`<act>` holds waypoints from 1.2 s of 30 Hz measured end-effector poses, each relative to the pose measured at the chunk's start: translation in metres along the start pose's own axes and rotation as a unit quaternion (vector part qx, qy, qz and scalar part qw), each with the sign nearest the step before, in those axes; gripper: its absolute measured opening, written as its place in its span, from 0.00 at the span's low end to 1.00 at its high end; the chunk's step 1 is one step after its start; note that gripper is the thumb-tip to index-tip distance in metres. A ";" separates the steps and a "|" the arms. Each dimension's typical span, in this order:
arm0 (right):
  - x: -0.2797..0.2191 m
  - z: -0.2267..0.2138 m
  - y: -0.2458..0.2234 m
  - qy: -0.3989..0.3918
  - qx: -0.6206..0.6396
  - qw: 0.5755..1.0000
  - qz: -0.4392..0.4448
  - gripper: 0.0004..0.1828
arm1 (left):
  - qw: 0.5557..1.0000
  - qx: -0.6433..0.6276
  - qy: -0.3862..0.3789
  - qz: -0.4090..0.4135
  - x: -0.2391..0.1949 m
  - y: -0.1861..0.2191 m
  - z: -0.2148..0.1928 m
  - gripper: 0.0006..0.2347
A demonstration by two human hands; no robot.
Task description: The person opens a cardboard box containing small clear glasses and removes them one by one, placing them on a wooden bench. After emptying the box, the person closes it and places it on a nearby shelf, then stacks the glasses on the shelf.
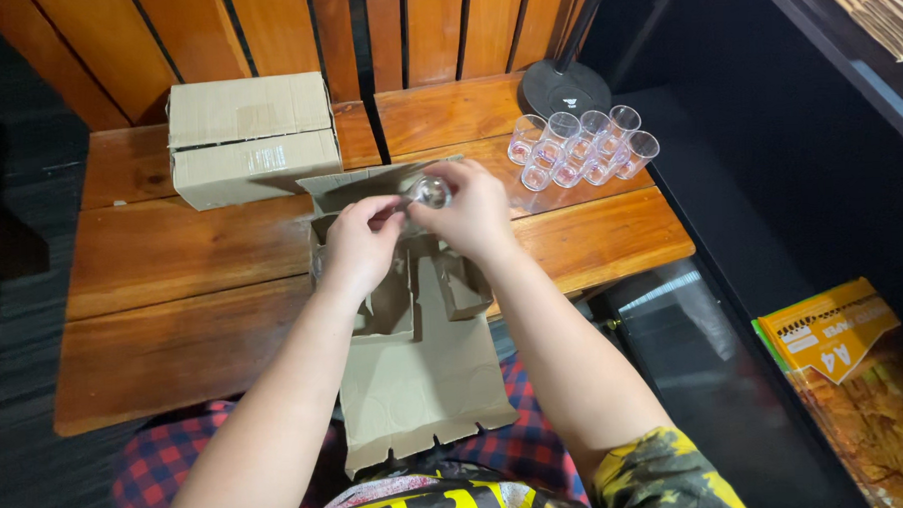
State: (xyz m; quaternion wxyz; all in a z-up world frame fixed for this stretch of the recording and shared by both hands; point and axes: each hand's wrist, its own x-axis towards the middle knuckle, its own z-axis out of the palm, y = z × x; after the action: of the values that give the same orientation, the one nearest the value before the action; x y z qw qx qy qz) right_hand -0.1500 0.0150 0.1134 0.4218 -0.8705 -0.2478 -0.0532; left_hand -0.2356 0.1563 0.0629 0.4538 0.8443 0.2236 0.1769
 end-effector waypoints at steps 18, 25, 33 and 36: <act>-0.048 -0.045 0.095 0.202 0.439 0.875 -0.025 0.34 | 0.895 -0.389 -0.179 -0.124 -0.016 0.089 0.094 0.30; -0.057 -0.063 0.147 0.200 0.395 0.896 0.005 0.33 | 0.911 -0.368 -0.168 -0.080 0.002 0.086 0.156 0.25; -0.055 -0.061 0.201 0.204 0.358 0.910 0.040 0.36 | 0.977 -0.115 -0.167 0.060 0.028 0.079 0.216 0.24; -0.046 -0.059 0.216 0.219 0.347 0.911 0.047 0.36 | 0.986 -0.040 -0.154 0.055 0.036 0.076 0.241 0.26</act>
State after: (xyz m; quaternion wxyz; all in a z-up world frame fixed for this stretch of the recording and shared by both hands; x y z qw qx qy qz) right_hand -0.0800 -0.1606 -0.0157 0.7431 -0.6464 -0.1109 -0.1333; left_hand -0.0676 -0.0271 0.0037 0.5057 0.8537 0.0967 0.0778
